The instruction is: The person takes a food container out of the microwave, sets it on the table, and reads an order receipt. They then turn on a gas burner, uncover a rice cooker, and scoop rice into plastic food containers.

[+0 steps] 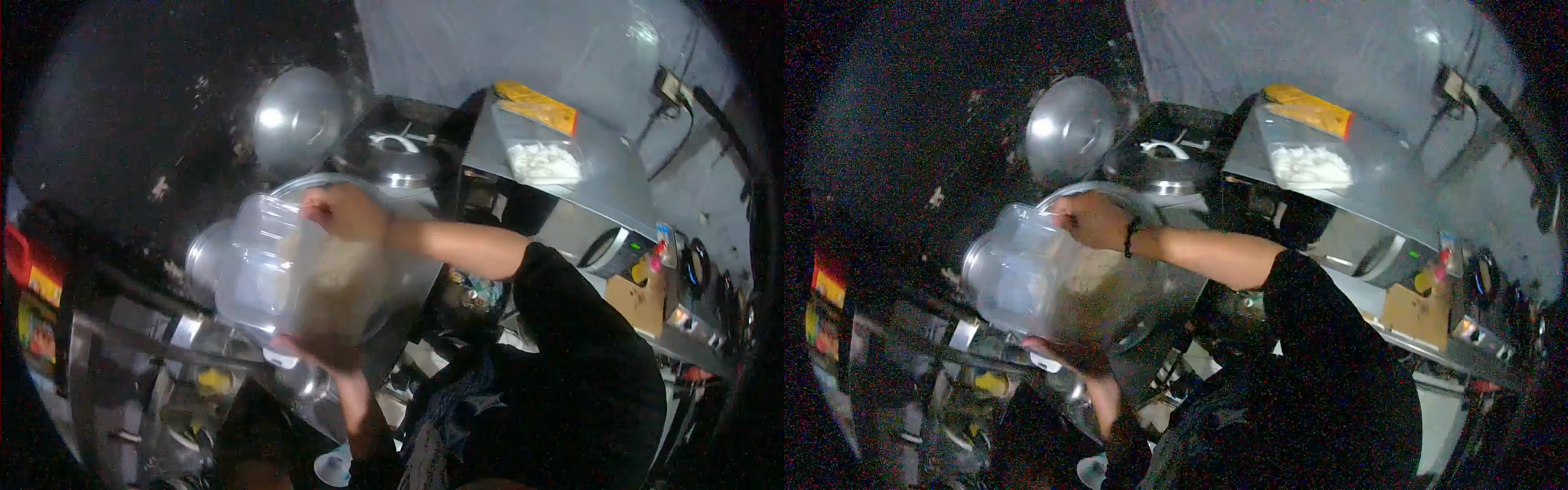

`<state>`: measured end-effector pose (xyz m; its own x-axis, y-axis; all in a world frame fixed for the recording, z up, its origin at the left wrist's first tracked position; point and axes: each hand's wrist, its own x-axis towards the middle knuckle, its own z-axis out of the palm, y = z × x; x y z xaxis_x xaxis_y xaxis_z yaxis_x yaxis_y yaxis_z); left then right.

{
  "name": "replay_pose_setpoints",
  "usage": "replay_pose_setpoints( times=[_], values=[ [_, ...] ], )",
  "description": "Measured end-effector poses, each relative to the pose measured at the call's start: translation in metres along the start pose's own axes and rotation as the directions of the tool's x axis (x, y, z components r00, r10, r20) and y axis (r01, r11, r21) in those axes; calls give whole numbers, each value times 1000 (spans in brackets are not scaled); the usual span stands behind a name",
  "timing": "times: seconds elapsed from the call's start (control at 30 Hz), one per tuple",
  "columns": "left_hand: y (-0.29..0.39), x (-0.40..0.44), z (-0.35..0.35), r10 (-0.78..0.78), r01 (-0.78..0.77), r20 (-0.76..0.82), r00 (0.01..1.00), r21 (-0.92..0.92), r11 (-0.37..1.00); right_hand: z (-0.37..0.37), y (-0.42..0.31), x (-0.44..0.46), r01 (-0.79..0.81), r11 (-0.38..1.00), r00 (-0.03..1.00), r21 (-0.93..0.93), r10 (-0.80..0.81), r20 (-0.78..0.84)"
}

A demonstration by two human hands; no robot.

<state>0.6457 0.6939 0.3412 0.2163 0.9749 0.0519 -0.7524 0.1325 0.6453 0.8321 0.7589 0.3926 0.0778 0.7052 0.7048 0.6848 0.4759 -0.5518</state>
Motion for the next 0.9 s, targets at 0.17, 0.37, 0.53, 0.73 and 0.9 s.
replay_pose_setpoints(
  times=[0.17,0.37,0.53,0.73,0.9],
  values=[
    [-40,18,-1,146,-105,-92,985,355,929,-31,21,2,-207,931,977,-300,210,-20],
    [-97,53,-53,444,-617,514,734,777,122,-55,67,8,-482,868,876,123,482,33],
    [-31,33,25,-180,185,-91,980,56,981,-175,24,1,-504,818,783,275,568,-254],
    [-9,41,0,2,-2,-71,997,-3,1000,-320,12,-109,-584,711,441,393,683,-582],
    [-7,47,12,-23,27,-134,991,23,999,-350,15,-193,-591,632,285,502,745,-603]
  ],
)
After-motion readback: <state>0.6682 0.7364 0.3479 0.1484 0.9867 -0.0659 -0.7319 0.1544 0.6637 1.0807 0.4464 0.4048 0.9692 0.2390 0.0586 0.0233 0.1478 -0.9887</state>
